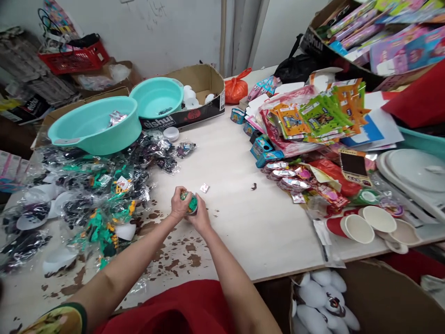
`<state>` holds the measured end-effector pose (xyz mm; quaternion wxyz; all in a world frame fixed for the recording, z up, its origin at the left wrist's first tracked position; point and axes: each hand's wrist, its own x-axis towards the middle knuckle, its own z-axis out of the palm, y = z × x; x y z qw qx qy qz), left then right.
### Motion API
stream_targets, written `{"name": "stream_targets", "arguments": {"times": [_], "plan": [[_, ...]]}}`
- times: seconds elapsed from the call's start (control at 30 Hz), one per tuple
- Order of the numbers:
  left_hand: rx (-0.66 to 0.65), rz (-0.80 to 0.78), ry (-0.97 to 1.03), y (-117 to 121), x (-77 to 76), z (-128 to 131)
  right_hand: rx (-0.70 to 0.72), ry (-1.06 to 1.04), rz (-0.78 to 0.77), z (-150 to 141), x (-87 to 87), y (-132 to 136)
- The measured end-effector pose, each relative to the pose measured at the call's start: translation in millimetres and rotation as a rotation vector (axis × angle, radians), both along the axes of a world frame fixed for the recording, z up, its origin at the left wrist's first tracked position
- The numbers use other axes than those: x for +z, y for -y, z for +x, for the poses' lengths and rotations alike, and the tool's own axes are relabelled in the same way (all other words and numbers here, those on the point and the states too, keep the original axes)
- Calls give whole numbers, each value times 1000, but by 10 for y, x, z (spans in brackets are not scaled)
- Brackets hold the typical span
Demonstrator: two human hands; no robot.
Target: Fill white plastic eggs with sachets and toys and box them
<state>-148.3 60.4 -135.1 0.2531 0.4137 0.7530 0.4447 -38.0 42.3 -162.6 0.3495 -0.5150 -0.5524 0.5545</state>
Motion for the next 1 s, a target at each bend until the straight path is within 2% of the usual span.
{"name": "stream_targets", "arguments": {"times": [0.1, 0.23, 0.3, 0.4, 0.5, 0.57, 0.67, 0.73, 0.77, 0.83, 0.9, 0.93, 1.0], "plan": [[-6, -21, 30, 139, 61, 65, 66, -1, -18, 7, 66, -44], [-67, -13, 92, 459, 374, 103, 270, -46, -86, 231, 391, 62], [-175, 31, 151, 636, 550, 113, 412, -77, -121, 368, 587, 133], [-443, 159, 128, 870, 766, 121, 580, -165, -156, 491, 843, 248], [-649, 301, 56, 1038, 896, 137, 629, -231, -157, 469, 1004, 379], [-683, 322, 35, 1126, 932, 133, 622, -244, -190, 409, 1049, 462], [-641, 282, 37, 1264, 906, -14, 533, -256, -351, 345, 1031, 551], [-554, 158, 25, 1367, 842, -268, 420, -277, -467, 353, 980, 585], [-496, 36, -36, 1420, 802, -438, 364, -291, -510, 369, 949, 597], [-409, -328, -346, 1517, 724, -815, 275, -316, -572, 413, 893, 617], [-400, -641, -710, 1594, 657, -1143, 236, -329, -608, 450, 853, 637], [-400, -730, -826, 1624, 626, -1259, 229, -332, -612, 460, 840, 648], [-384, -790, -912, 1659, 567, -1375, 217, -328, -599, 466, 827, 672]]}}
